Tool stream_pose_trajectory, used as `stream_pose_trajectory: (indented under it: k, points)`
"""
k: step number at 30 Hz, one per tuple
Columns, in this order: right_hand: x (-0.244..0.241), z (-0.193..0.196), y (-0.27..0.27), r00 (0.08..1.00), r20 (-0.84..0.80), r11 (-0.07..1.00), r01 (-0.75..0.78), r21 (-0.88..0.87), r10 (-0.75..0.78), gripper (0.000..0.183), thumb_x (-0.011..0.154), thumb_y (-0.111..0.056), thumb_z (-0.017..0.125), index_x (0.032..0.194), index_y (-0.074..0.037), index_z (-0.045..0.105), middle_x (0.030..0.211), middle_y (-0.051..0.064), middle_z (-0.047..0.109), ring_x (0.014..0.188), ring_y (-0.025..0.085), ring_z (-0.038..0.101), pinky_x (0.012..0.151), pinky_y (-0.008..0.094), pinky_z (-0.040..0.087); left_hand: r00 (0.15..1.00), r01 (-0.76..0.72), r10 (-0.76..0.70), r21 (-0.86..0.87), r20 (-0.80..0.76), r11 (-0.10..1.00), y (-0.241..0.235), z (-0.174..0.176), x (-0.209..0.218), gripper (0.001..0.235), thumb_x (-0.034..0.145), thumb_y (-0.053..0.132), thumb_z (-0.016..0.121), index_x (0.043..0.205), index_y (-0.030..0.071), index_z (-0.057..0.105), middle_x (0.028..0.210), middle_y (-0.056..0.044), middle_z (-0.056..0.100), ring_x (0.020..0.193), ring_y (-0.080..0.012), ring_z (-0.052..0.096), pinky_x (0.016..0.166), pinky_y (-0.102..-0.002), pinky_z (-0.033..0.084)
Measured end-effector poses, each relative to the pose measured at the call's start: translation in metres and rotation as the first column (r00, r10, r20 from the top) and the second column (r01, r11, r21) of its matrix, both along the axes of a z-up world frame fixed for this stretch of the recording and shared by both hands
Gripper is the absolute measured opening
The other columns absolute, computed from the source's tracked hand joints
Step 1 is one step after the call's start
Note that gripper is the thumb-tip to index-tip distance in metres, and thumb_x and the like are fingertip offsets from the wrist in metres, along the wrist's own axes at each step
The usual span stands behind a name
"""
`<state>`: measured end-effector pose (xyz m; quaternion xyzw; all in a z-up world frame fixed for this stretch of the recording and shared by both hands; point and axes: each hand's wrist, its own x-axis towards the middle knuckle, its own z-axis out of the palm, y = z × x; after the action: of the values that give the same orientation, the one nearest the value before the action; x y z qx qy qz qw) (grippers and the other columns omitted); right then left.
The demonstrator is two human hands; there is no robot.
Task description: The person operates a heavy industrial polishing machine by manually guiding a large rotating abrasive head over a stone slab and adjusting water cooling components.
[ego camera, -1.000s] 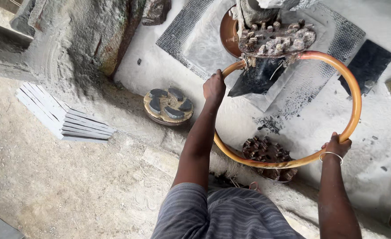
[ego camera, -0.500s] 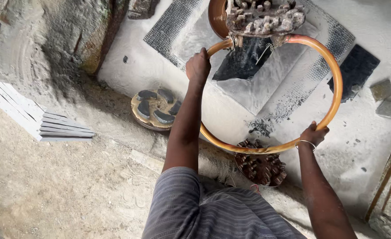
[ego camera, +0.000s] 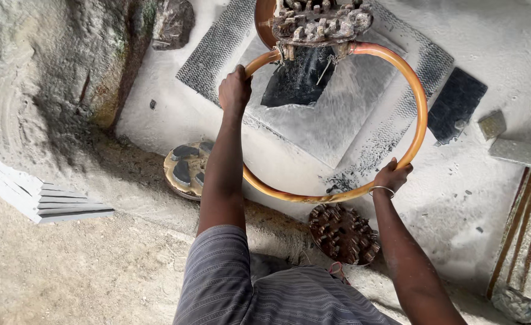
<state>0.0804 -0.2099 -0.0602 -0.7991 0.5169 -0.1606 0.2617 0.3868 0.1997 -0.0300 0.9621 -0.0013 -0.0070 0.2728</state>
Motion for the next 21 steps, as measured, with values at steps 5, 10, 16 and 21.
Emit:
stream_pose_trajectory:
  k: [5, 10, 16, 21]
  points:
    - [0.013, -0.007, 0.000, 0.999, 0.035, 1.000, -0.006, -0.020, 0.007, 0.038, 0.107, -0.025, 0.061, 0.126, 0.003, 0.044, 0.097, 0.031, 0.070, 0.084, 0.048, 0.071, 0.065, 0.054, 0.056, 1.000, -0.014, 0.014, -0.010, -0.026, 1.000, 0.005, 0.002, 0.010, 0.027, 0.097, 0.036, 0.068, 0.101, 0.012, 0.058, 0.087, -0.018, 0.073, 0.081, -0.0447, 0.069, 0.069, -0.058, 0.052]
    - [0.015, -0.010, -0.014, 0.999, -0.051, 1.000, 0.017, -0.019, -0.018, 0.041, 0.105, -0.029, 0.064, 0.129, -0.001, 0.046, 0.098, 0.028, 0.070, 0.084, 0.047, 0.071, 0.065, 0.054, 0.057, 0.998, -0.054, 0.053, -0.046, -0.028, 0.997, 0.000, 0.002, 0.001, 0.024, 0.096, 0.034, 0.067, 0.101, 0.012, 0.058, 0.089, -0.017, 0.074, 0.082, -0.0428, 0.071, 0.070, -0.056, 0.053]
    - [0.036, 0.015, -0.070, 0.992, -0.122, 0.993, -0.024, -0.116, 0.010, 0.039, 0.102, -0.033, 0.069, 0.126, -0.007, 0.051, 0.101, 0.026, 0.072, 0.087, 0.047, 0.071, 0.070, 0.058, 0.057, 0.996, -0.094, 0.095, -0.131, 0.003, 0.987, -0.041, 0.000, -0.020, 0.017, 0.097, 0.028, 0.062, 0.103, 0.012, 0.058, 0.091, -0.017, 0.074, 0.082, -0.0428, 0.070, 0.070, -0.057, 0.053]
    - [0.066, 0.051, -0.138, 0.948, -0.289, 0.974, -0.178, -0.142, 0.131, 0.041, 0.110, -0.033, 0.065, 0.132, -0.003, 0.047, 0.102, 0.030, 0.070, 0.092, 0.052, 0.069, 0.073, 0.061, 0.056, 0.984, -0.178, 0.178, -0.194, -0.018, 0.965, -0.099, 0.002, -0.053, 0.015, 0.098, 0.024, 0.054, 0.105, 0.010, 0.054, 0.095, -0.020, 0.072, 0.079, -0.0448, 0.070, 0.070, -0.059, 0.052]
